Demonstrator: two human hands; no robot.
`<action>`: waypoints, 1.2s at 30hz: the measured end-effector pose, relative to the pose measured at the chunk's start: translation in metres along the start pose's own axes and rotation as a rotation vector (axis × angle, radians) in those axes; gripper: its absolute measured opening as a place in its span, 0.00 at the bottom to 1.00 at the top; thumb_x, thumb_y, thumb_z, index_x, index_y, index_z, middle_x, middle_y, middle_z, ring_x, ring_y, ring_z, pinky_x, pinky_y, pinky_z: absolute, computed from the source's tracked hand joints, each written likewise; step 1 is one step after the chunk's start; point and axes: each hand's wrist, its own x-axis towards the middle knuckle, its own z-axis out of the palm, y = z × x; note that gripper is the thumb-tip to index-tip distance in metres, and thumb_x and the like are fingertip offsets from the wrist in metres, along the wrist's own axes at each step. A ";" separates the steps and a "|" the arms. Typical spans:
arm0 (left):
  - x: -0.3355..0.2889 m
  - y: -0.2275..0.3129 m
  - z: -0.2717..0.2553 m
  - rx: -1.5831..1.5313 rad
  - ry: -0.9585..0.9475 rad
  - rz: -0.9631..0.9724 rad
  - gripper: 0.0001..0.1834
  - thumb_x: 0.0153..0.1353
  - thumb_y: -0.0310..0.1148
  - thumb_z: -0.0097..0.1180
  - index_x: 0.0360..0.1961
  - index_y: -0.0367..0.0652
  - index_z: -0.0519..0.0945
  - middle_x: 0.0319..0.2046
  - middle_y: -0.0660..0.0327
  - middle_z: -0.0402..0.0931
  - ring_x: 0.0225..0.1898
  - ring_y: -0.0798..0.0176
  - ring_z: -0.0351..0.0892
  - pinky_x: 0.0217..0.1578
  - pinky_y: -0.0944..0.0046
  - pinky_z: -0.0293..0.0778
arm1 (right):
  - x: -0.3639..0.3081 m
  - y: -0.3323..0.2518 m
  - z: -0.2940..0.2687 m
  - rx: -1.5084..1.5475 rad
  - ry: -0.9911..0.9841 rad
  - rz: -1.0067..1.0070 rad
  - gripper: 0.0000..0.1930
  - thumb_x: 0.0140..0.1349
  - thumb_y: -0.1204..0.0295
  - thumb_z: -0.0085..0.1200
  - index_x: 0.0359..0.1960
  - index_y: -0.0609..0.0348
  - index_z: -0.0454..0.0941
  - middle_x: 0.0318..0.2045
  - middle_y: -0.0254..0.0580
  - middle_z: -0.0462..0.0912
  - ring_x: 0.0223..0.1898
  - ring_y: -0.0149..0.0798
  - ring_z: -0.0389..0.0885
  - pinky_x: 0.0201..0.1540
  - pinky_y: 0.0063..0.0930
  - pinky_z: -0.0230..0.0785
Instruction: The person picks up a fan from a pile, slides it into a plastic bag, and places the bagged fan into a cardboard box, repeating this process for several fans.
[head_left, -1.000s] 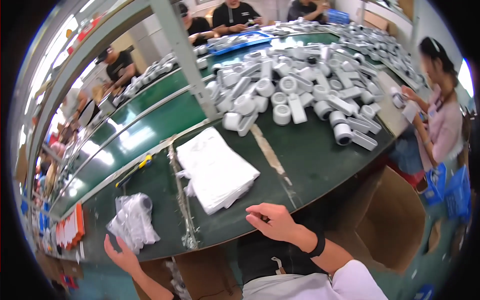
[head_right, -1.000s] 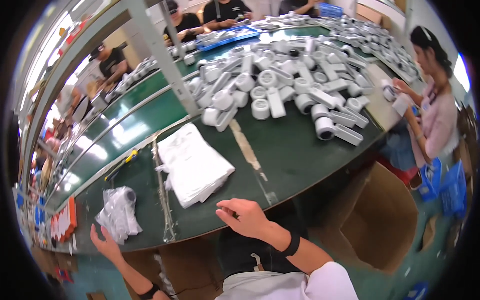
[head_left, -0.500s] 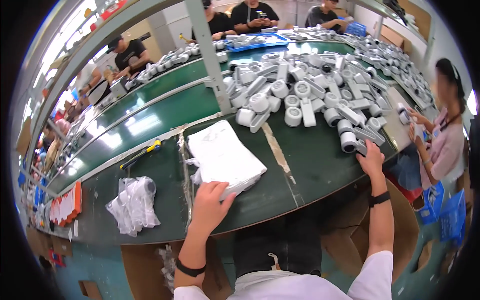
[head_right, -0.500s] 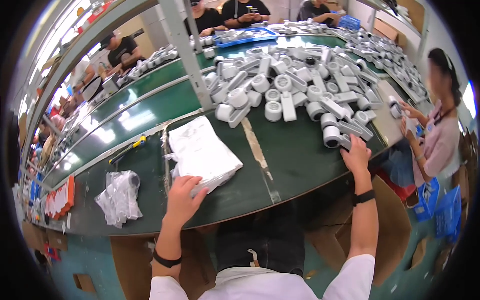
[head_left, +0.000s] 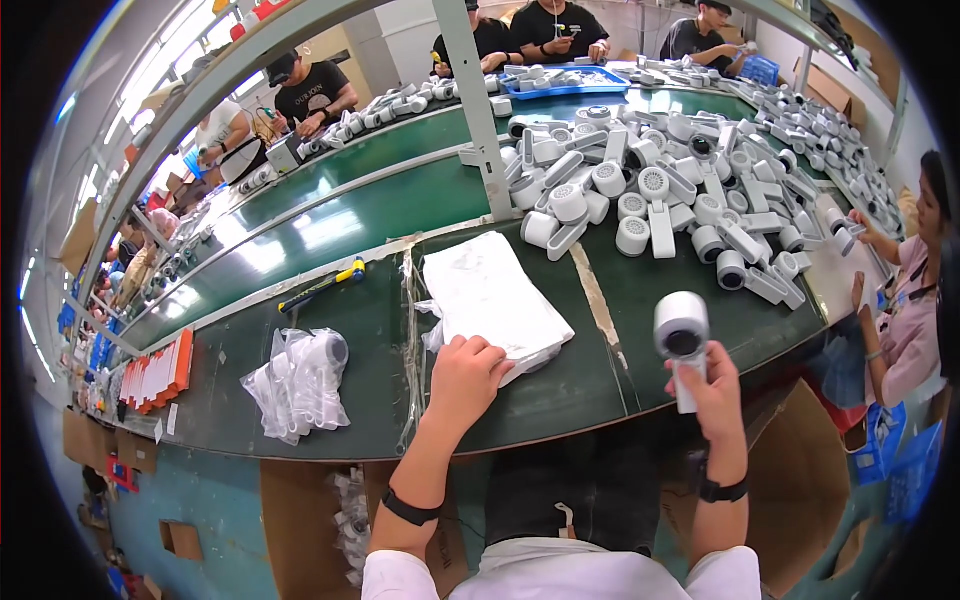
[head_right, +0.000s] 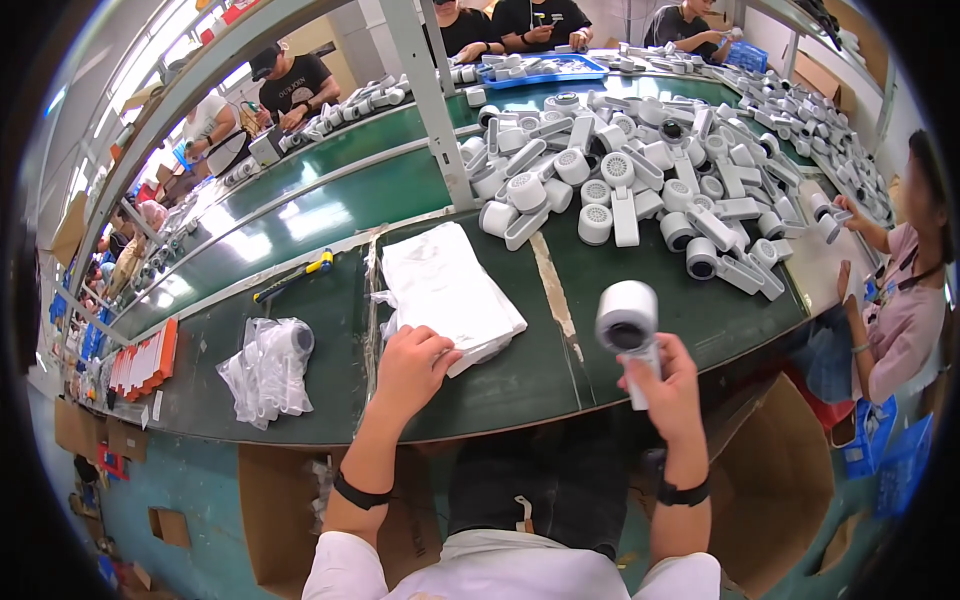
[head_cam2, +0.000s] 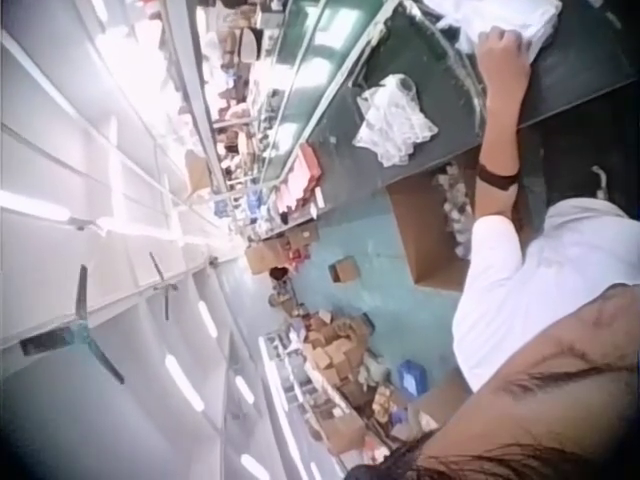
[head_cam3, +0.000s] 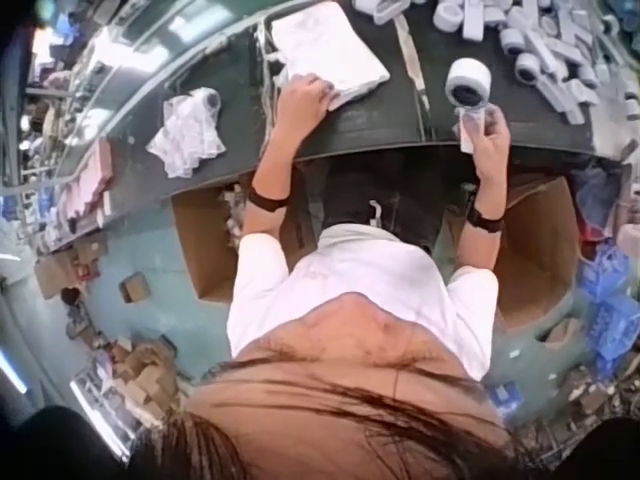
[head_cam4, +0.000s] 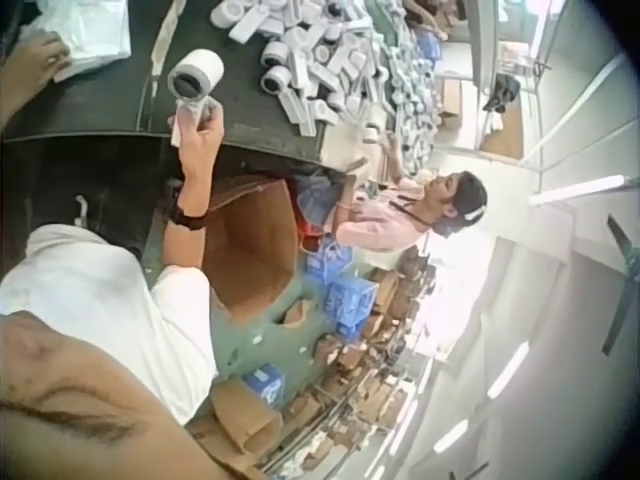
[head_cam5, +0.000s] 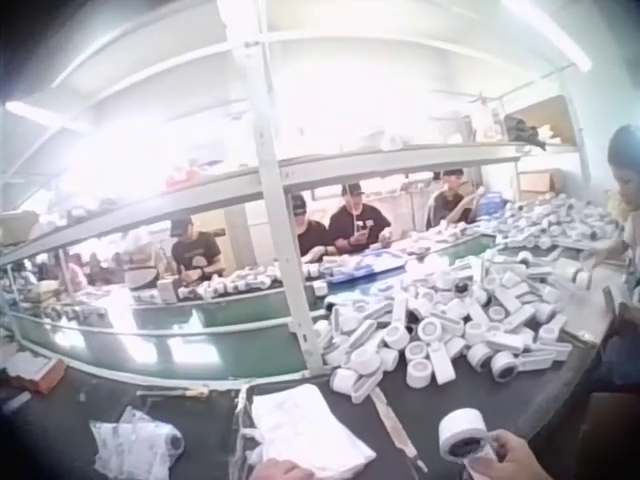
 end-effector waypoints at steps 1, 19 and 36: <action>0.001 0.001 0.001 -0.020 0.007 -0.004 0.08 0.52 0.35 0.67 0.29 0.42 0.84 0.29 0.59 0.78 0.33 0.52 0.75 0.37 0.56 0.72 | -0.004 0.004 0.010 0.014 -0.028 0.002 0.14 0.61 0.76 0.58 0.47 0.62 0.71 0.34 0.40 0.82 0.29 0.29 0.80 0.32 0.23 0.73; 0.010 -0.006 0.000 -0.114 -0.079 -0.125 0.11 0.54 0.38 0.66 0.31 0.42 0.86 0.32 0.56 0.80 0.38 0.51 0.77 0.41 0.56 0.74 | -0.013 0.021 0.073 0.152 -0.094 0.131 0.15 0.60 0.77 0.58 0.47 0.62 0.70 0.36 0.44 0.83 0.27 0.32 0.80 0.30 0.25 0.73; 0.016 -0.001 -0.003 -0.242 0.052 -0.189 0.07 0.61 0.28 0.57 0.35 0.35 0.81 0.34 0.48 0.80 0.37 0.44 0.78 0.39 0.55 0.74 | -0.023 0.028 0.083 0.197 -0.147 0.162 0.15 0.61 0.78 0.58 0.49 0.62 0.69 0.36 0.44 0.83 0.28 0.32 0.81 0.31 0.25 0.74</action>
